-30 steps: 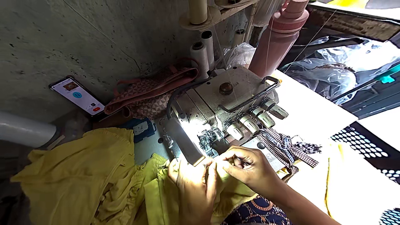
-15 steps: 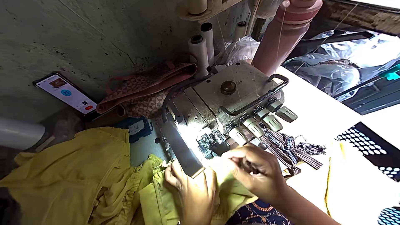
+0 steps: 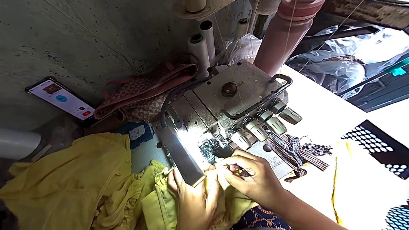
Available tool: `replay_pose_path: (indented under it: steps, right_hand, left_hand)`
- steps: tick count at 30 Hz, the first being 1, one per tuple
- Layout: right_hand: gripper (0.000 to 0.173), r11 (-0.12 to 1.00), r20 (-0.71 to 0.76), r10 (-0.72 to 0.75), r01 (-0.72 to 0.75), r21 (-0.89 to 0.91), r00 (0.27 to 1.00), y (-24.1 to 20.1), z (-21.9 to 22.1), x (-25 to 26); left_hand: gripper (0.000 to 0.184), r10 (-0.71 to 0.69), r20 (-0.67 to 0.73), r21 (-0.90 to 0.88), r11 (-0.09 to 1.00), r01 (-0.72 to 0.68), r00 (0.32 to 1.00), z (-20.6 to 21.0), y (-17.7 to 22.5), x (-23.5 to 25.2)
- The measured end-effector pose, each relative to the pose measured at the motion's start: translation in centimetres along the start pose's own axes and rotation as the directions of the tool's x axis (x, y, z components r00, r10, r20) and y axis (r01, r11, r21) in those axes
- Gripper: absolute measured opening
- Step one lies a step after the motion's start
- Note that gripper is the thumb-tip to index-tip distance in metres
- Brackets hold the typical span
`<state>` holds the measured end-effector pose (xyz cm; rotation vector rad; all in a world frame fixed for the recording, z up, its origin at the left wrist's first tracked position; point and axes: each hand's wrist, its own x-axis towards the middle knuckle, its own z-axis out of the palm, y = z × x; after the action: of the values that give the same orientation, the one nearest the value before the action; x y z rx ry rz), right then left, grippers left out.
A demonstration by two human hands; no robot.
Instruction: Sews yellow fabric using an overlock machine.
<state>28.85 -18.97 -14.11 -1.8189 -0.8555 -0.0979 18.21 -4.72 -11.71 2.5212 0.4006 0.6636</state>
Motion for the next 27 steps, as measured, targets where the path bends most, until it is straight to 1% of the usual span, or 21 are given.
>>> replay_pose_path:
  steps: [2,4,8,11,13,18,20,23,27]
  right_hand:
    - [0.016,1.0,0.002,0.001,-0.001,-0.001,1.0,0.0,-0.1,0.0]
    - [0.016,1.0,-0.001,0.004,-0.004,-0.003,1.0,0.0,-0.1,0.1]
    - [0.016,1.0,-0.009,0.012,-0.012,0.009,1.0,0.1,0.1,0.3]
    - [0.014,1.0,-0.032,0.02,-0.02,-0.016,0.999,0.1,0.5,0.8]
    - [0.013,0.999,-0.045,0.022,-0.023,-0.034,0.999,0.1,0.7,1.1]
    - [0.014,0.999,-0.036,0.034,-0.034,-0.012,0.999,0.0,0.7,1.0]
    - [0.015,0.999,-0.034,0.04,-0.041,-0.02,0.999,0.0,0.6,1.2]
    - [0.015,0.998,-0.028,0.059,-0.059,-0.013,0.998,0.0,0.6,1.3]
    - [0.015,0.997,-0.017,0.072,-0.072,-0.014,0.997,0.0,0.6,1.3]
  left_hand:
    - [0.021,0.047,-0.027,0.02,0.999,-0.047,0.999,0.1,-0.6,-0.2]
    - [0.026,0.039,-0.05,0.048,0.998,-0.037,0.998,0.1,-0.7,-0.2]
    - [0.031,-0.094,-0.041,0.066,0.993,0.096,0.995,0.3,-0.3,-0.2]
    - [0.033,-0.151,-0.014,0.088,0.985,0.151,0.989,0.3,-0.2,0.3]
    - [0.032,-0.147,-0.014,0.095,0.985,0.147,0.989,0.3,-0.2,0.8]
    - [0.034,-0.147,0.008,0.08,0.986,0.146,0.989,0.0,-0.4,0.8]
    - [0.03,-0.13,-0.003,0.065,0.989,0.13,0.991,0.2,-0.8,1.3]
    - [0.03,-0.156,-0.01,0.048,0.987,0.156,0.988,0.3,-0.9,1.6]
    - [0.033,-0.171,-0.027,0.085,0.981,0.172,0.985,0.4,-0.6,1.7]
